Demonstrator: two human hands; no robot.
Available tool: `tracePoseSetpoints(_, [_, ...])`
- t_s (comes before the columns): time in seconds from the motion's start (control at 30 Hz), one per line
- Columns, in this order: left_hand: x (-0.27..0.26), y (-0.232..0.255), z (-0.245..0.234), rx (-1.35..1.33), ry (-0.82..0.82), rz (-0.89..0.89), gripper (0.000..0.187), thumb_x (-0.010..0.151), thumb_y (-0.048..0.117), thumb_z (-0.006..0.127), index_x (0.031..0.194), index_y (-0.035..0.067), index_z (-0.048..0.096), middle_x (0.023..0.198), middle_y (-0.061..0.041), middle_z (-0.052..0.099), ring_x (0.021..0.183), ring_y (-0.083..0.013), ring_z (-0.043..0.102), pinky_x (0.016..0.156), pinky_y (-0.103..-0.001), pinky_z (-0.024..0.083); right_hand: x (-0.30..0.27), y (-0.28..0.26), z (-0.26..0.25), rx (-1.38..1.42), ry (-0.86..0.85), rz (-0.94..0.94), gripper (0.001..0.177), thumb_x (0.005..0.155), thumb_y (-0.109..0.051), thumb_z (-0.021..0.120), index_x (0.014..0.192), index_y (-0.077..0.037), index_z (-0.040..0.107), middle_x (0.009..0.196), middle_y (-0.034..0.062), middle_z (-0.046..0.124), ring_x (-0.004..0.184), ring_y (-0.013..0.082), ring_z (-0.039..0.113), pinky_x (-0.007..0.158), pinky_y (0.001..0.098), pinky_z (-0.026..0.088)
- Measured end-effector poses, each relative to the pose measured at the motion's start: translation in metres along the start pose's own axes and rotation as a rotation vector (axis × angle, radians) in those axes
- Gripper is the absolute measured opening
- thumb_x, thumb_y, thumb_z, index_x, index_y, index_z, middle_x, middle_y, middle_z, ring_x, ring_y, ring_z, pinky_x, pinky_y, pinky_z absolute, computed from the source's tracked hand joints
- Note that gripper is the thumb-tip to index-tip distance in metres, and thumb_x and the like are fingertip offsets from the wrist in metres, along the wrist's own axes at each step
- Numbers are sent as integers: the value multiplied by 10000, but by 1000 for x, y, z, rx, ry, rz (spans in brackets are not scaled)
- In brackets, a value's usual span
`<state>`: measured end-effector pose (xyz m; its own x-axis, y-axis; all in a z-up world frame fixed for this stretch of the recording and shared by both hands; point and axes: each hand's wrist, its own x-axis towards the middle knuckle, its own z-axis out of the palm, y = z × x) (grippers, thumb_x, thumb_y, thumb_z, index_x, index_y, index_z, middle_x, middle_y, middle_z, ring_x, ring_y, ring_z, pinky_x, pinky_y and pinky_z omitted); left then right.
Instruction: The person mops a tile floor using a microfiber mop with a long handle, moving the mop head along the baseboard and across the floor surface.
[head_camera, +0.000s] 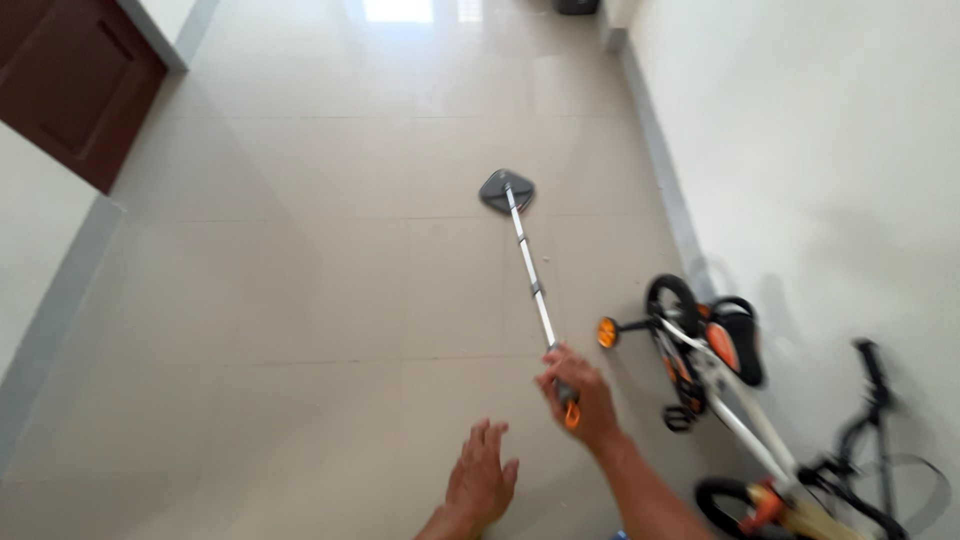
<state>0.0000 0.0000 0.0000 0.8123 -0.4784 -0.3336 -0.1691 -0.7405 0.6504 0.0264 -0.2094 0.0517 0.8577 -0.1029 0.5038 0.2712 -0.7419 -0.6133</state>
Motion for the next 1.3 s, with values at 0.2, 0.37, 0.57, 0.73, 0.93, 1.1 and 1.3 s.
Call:
tracePoseSetpoints(0.2, [-97,96,21,-19,-168,-93,741,964,311,612,1562,206,186,1636,-62,243,1481,-304,365,1054,-561,431,-157,-100,-101,-73,-63,136,153,807,-139,808,810,-96,662,1071,95,775,1225,371,654,928,444,487])
tracePoseSetpoints(0.37, [-153,128,99,32,21,410,900,754,208,823,1519,121,357,1566,-272,256,1405,-440,346,1154,-524,328,-254,-178,-187,-63,-73,142,128,835,-135,785,834,-100,661,1043,67,792,1218,327,702,992,434,485])
tracePoseSetpoints(0.57, [-218,157,133,-108,34,801,369,693,160,823,996,83,627,1213,-184,604,1345,-414,526,1236,-618,248,-326,-208,-227,-154,-28,97,168,790,-147,811,752,-120,649,1020,87,794,1158,340,710,916,434,478])
tracePoseSetpoints(0.73, [-212,156,152,-147,83,781,267,738,116,765,962,87,623,1279,-184,614,1291,-482,484,1188,-594,293,-342,-109,-200,278,-61,-447,311,920,-145,898,775,-138,622,887,13,764,1024,213,791,882,303,532])
tracePoseSetpoints(0.93, [-129,104,202,-72,137,882,97,883,133,684,901,88,600,1191,-162,633,1251,-399,605,1247,-627,242,-324,-36,-121,157,81,-234,299,887,-137,868,762,-153,597,846,-4,733,949,184,770,880,324,522])
tracePoseSetpoints(1.1, [-16,106,152,-35,72,833,167,951,192,671,896,51,601,1221,-186,609,1371,-327,600,1258,-611,228,-222,24,-86,110,84,-295,289,853,-129,839,748,-168,572,806,-21,702,873,155,750,877,345,512])
tracePoseSetpoints(1.3, [96,129,29,-69,56,170,912,873,201,736,1605,119,200,1668,-281,93,1458,-470,251,1058,-486,435,-34,88,-65,35,111,-418,270,825,-107,803,744,-167,553,787,-18,676,812,149,723,862,368,501])
